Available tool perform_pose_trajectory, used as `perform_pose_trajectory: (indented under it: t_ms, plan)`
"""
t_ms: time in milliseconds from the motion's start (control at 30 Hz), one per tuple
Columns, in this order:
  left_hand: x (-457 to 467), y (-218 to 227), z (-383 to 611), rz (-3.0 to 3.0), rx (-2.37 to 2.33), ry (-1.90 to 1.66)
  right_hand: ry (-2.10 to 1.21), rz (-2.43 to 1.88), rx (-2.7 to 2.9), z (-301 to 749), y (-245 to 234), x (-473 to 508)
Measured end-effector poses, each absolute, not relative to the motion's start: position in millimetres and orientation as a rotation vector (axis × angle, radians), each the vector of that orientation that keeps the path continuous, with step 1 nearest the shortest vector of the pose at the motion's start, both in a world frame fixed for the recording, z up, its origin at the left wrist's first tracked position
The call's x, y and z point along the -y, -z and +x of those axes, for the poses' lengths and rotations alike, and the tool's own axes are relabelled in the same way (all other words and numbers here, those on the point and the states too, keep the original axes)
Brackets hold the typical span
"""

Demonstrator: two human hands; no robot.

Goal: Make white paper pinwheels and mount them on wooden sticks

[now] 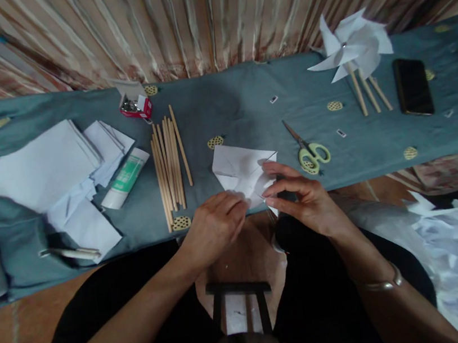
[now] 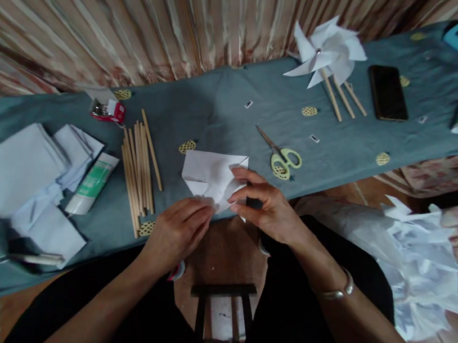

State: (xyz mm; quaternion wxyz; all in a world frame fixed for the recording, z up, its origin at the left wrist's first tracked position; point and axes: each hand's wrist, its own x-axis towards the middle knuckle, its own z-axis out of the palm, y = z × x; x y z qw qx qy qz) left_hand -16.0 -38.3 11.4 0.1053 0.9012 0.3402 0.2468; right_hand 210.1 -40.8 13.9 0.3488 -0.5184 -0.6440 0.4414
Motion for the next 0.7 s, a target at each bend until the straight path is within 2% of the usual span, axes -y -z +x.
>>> perform_pose_trajectory:
  t_ms: [700]
  plan:
    - [40,-7,-12,2.517,-1.008,-0.718,-0.649,-1.504,1.85,179,4,26]
